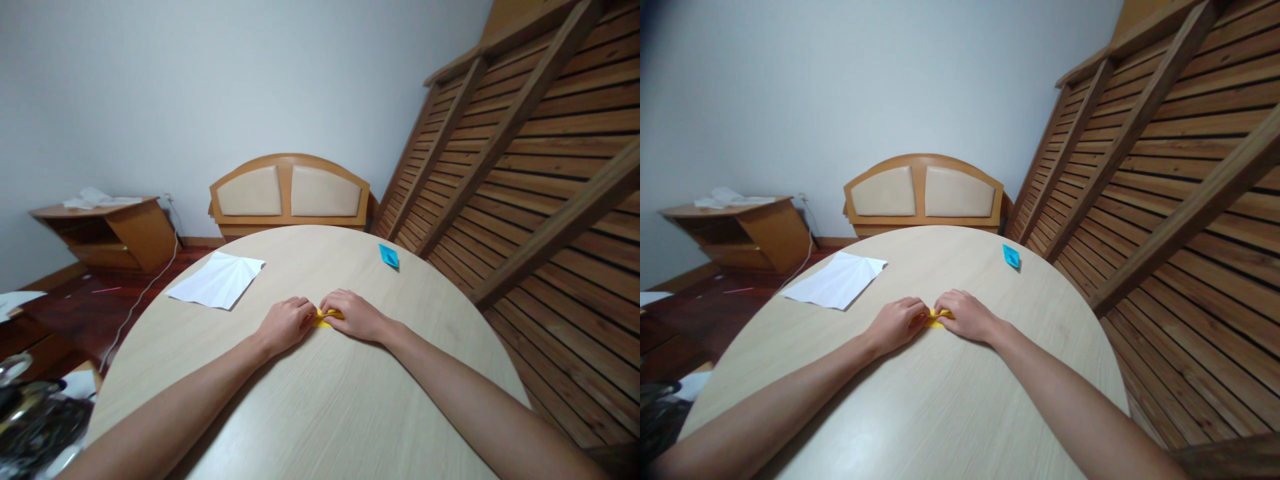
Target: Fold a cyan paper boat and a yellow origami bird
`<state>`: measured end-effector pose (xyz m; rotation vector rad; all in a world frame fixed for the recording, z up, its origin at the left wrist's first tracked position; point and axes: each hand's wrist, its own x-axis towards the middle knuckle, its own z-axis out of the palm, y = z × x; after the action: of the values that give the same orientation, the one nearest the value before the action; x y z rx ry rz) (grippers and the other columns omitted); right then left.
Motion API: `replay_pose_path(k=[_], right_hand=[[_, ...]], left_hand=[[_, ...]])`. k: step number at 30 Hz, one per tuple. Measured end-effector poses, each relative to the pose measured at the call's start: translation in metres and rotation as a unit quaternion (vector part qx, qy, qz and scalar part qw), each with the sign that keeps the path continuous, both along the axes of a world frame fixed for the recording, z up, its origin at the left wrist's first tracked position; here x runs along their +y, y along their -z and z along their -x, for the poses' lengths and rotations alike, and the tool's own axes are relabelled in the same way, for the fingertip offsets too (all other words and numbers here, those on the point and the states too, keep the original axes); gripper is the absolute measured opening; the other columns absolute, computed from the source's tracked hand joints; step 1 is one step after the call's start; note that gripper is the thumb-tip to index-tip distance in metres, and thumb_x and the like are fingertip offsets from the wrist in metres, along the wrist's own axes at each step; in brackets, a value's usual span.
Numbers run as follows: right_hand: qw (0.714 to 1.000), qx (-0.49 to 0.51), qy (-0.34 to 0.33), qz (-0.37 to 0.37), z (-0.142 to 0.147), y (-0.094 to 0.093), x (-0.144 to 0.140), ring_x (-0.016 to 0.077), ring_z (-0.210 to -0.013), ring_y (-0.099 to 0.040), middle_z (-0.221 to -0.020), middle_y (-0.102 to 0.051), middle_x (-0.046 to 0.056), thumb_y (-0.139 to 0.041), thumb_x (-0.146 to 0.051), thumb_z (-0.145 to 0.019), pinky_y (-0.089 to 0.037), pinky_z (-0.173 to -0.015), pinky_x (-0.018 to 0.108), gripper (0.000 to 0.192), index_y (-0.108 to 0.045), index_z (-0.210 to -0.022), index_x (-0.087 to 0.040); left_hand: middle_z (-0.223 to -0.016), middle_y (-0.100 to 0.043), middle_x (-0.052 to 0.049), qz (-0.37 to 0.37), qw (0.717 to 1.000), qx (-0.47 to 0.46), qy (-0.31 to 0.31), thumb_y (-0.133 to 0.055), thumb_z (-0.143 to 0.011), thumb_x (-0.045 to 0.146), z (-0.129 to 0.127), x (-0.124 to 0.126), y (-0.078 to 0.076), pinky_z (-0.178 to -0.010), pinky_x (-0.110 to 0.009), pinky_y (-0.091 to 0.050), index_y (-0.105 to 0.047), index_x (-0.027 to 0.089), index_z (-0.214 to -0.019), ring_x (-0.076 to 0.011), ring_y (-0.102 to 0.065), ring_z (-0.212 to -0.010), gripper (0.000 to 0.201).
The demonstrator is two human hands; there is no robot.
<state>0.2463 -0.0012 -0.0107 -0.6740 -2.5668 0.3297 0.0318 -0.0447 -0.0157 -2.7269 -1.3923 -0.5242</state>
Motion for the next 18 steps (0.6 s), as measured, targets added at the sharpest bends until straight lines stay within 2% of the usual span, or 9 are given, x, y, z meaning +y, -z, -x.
replay_pose_path(k=[9,18], right_hand=[[0.999,-0.023,-0.032,-0.017,-0.0051,0.0012,0.0027,0.0192,-0.09,-0.064,-0.094,-0.072,0.005,-0.06,-0.011,-0.085,-0.045,-0.085,0.033,0.016,-0.068,-0.096,-0.019],[0.998,-0.025,-0.06,-0.025,-0.0094,-0.0029,0.0017,0.0205,-0.093,-0.066,-0.098,-0.074,0.006,-0.059,-0.012,-0.084,-0.047,-0.087,0.034,0.02,-0.071,-0.099,-0.019]], left_hand=[[-0.092,-0.07,-0.005,-0.018,0.997,0.052,0.045,-0.051,-0.091,0.017,0.0003,-0.0009,-0.0003,-0.072,-0.028,-0.049,-0.062,0.019,-0.092,-0.0184,-0.063,-0.083,0.012],[-0.101,-0.073,-0.006,-0.005,0.995,0.047,0.085,-0.045,-0.098,0.023,0.0006,-0.004,-0.0059,-0.078,-0.029,-0.053,-0.067,0.022,-0.104,-0.0192,-0.067,-0.093,0.024]])
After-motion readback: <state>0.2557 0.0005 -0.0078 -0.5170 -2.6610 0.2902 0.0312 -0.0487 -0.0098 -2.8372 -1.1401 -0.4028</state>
